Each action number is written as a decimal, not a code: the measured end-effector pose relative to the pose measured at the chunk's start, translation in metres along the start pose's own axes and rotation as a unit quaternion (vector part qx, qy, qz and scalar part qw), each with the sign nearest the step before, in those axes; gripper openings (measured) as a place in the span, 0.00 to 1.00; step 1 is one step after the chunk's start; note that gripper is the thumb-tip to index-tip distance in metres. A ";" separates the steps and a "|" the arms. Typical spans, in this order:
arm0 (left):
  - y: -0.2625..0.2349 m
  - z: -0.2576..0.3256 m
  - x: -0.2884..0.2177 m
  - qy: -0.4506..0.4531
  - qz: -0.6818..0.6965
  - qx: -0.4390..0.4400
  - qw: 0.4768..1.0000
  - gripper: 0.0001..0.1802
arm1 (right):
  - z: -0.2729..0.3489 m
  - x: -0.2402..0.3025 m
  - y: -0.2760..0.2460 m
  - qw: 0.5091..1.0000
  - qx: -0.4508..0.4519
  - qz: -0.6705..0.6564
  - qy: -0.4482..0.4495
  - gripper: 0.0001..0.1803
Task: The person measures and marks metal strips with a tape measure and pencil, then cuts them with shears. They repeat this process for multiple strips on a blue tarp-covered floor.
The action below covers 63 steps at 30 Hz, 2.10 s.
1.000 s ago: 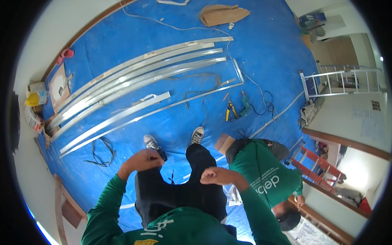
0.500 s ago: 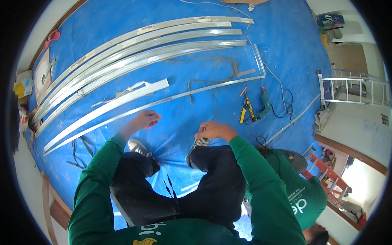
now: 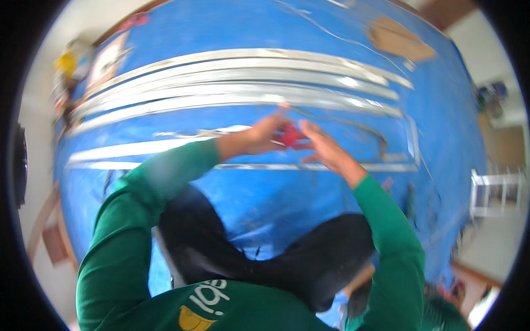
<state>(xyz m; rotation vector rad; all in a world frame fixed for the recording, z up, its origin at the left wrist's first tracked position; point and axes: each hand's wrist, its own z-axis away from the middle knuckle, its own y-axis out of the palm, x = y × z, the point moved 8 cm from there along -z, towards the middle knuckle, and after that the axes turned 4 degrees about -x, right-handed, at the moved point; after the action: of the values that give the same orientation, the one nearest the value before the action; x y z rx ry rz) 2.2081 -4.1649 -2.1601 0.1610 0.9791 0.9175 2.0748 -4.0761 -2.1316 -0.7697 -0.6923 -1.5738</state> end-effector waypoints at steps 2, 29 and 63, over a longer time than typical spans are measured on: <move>0.022 0.007 -0.018 0.057 0.045 0.125 0.989 0.53 | -0.009 0.018 0.017 0.997 -0.003 0.053 -0.064 0.33; -0.135 0.116 -0.001 0.117 -0.092 -0.041 0.988 0.12 | -0.044 0.071 0.168 0.851 0.085 0.481 -0.192 0.39; -0.291 0.205 0.146 0.215 -0.816 -0.186 0.502 0.15 | 0.005 0.022 -0.021 0.872 0.057 0.484 0.049 0.17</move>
<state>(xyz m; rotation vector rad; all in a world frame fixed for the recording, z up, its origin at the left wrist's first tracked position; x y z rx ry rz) 2.5729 -4.1861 -2.2813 -1.2908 0.8559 -0.7328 2.0520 -4.0828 -2.1112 -0.7623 -0.2267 -0.6340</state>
